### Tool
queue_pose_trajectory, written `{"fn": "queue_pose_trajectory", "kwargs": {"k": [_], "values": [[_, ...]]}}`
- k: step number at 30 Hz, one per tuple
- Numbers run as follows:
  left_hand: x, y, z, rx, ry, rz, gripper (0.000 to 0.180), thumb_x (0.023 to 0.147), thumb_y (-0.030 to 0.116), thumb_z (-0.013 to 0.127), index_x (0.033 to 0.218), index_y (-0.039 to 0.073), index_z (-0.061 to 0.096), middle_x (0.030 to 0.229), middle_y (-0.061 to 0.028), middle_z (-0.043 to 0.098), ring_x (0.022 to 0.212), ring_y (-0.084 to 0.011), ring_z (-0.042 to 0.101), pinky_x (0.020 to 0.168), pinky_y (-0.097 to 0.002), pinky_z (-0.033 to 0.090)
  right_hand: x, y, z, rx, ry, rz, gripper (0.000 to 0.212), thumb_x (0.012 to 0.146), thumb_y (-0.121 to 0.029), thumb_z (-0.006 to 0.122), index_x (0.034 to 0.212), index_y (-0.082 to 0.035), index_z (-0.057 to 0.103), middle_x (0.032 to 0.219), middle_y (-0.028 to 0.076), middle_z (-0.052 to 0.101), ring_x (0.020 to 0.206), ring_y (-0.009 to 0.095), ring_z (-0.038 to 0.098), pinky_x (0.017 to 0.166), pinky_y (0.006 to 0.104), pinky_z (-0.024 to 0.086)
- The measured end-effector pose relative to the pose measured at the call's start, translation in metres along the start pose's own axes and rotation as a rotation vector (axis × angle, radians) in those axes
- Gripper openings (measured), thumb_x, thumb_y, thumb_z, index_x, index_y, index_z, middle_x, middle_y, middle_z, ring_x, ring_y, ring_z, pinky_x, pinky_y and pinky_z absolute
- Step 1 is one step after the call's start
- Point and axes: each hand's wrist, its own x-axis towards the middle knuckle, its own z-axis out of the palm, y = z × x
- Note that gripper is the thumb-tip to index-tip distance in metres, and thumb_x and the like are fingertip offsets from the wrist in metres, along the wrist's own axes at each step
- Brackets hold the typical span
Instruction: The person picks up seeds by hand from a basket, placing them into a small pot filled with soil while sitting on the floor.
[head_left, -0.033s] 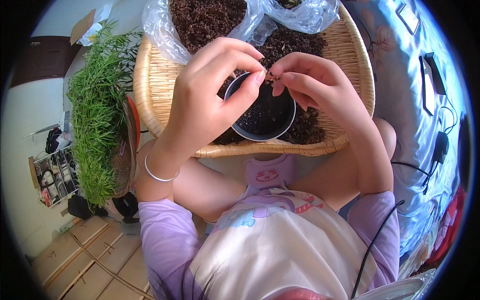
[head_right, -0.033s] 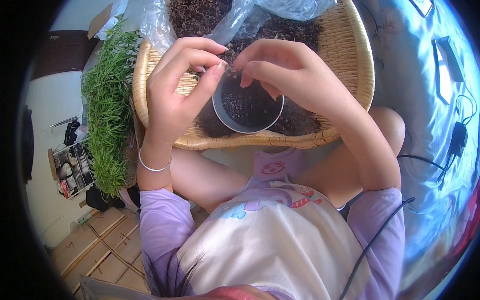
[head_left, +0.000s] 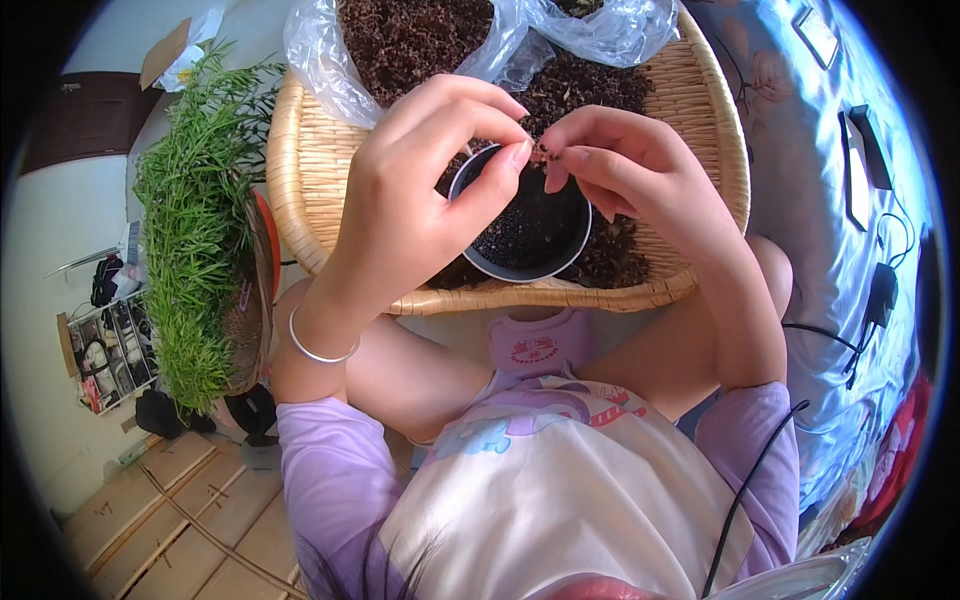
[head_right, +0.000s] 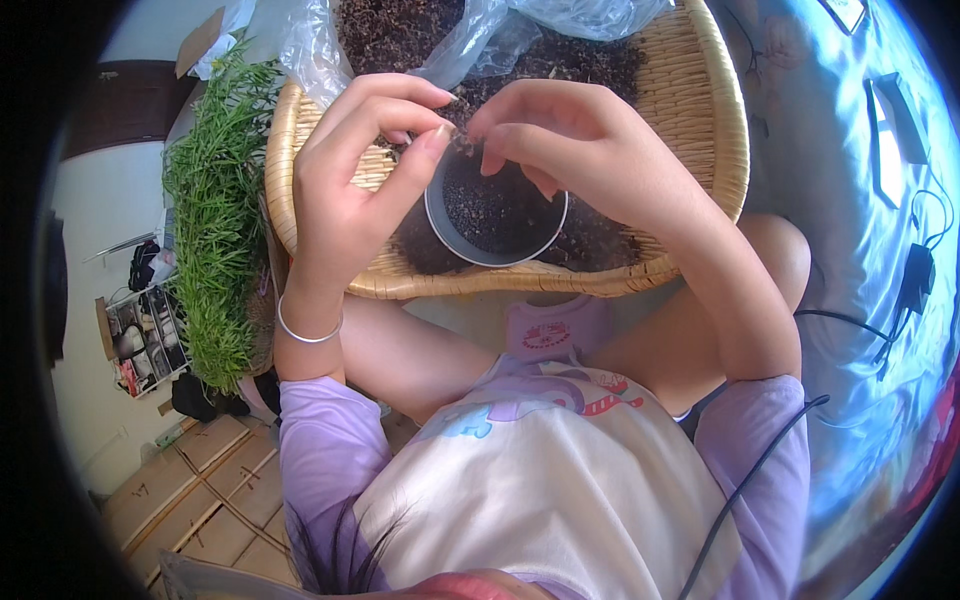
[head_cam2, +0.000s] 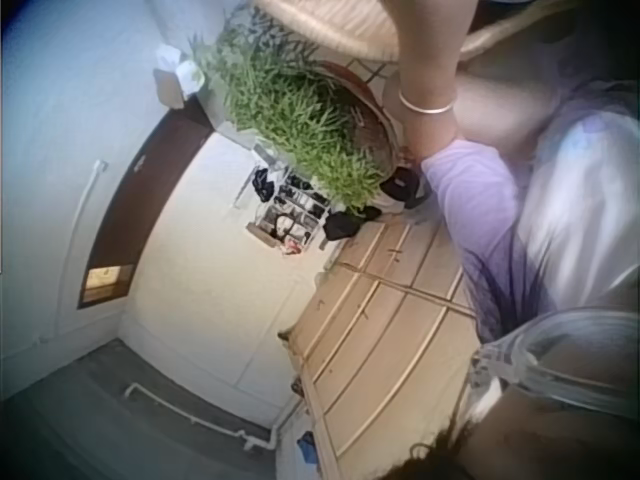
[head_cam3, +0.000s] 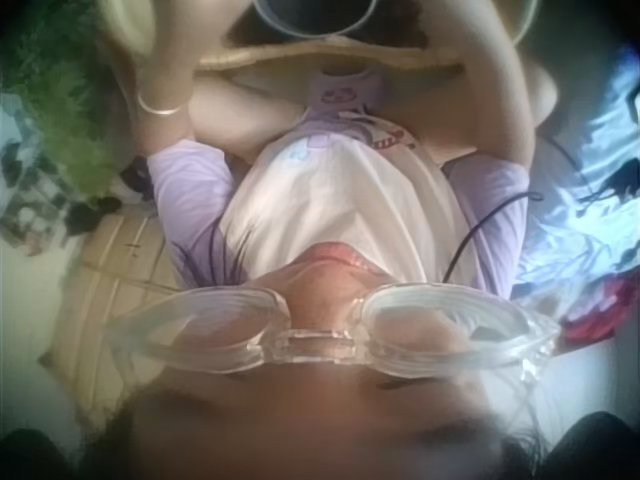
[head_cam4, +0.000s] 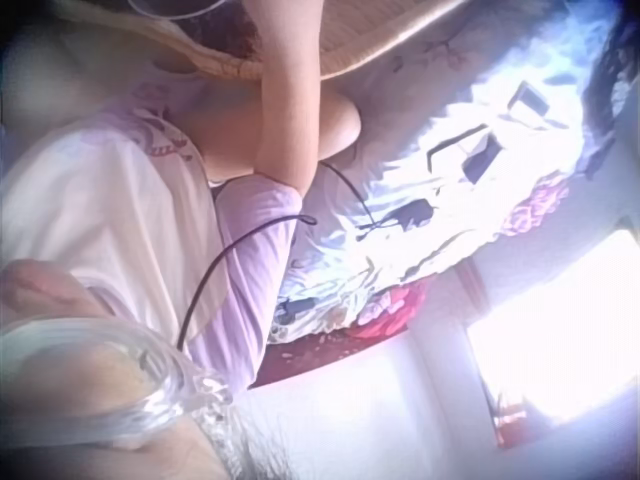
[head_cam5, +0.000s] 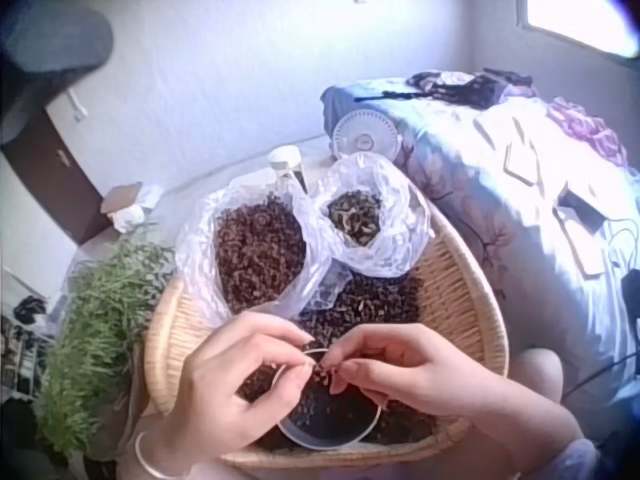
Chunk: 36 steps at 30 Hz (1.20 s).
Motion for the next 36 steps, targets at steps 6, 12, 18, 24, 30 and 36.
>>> {"fn": "queue_pose_trajectory", "kwargs": {"k": [6,12,18,24,30,36], "values": [[0.000,-0.002,0.001,0.023,0.001,0.022,0.005,0.080,-0.002,0.063,0.085,0.000,0.063,0.098,-0.0096,0.064,0.081,-0.0127,0.060,0.068,-0.0229,0.047,-0.001,0.000,0.001,-0.046,-0.023,0.019,0.020,0.089,-0.015,0.056,0.101,-0.003,0.066,0.082,0.001,0.065,0.064,0.005,0.049,0.058,0.0193,0.042],[0.000,-0.002,0.001,0.029,0.000,0.022,0.005,0.081,-0.002,0.063,0.085,0.000,0.063,0.098,-0.0093,0.064,0.082,-0.0129,0.060,0.067,-0.0231,0.047,0.000,0.002,0.000,-0.060,-0.016,0.009,0.020,0.090,-0.016,0.055,0.100,-0.002,0.066,0.082,0.001,0.065,0.063,0.005,0.049,0.057,0.0194,0.042],[0.000,0.000,0.000,0.043,-0.036,0.001,0.004,0.081,-0.001,0.063,0.085,-0.001,0.062,0.099,-0.0090,0.064,0.081,-0.0124,0.059,0.069,-0.0231,0.046,0.001,0.009,0.004,-0.217,0.124,-0.118,0.020,0.088,-0.016,0.060,0.100,0.000,0.064,0.087,0.004,0.064,0.077,0.011,0.058,0.071,0.0267,0.048],[-0.002,0.001,0.003,0.048,-0.065,-0.040,0.003,0.082,-0.001,0.063,0.085,-0.001,0.062,0.098,-0.0093,0.063,0.081,-0.0125,0.059,0.071,-0.0238,0.047,0.001,0.016,0.004,-0.285,0.103,-0.203,0.020,0.087,-0.015,0.062,0.098,0.002,0.063,0.089,0.009,0.063,0.083,0.015,0.061,0.077,0.0293,0.049],[-0.001,0.000,0.003,0.050,-0.068,-0.036,0.003,0.082,-0.001,0.063,0.084,-0.001,0.062,0.098,-0.0089,0.063,0.082,-0.0133,0.059,0.071,-0.0239,0.047,0.001,0.015,0.003,-0.298,0.108,-0.197,0.020,0.086,-0.014,0.061,0.098,0.002,0.063,0.088,0.010,0.064,0.084,0.015,0.062,0.078,0.0296,0.049],[0.000,-0.002,0.001,0.024,-0.077,-0.036,0.003,0.082,0.001,0.063,0.085,0.000,0.062,0.097,-0.0080,0.064,0.083,-0.0135,0.059,0.070,-0.0240,0.046,-0.001,0.007,0.004,-0.239,0.091,-0.096,0.019,0.087,-0.014,0.059,0.099,0.000,0.064,0.088,0.006,0.066,0.083,0.011,0.060,0.074,0.0267,0.049]]}}
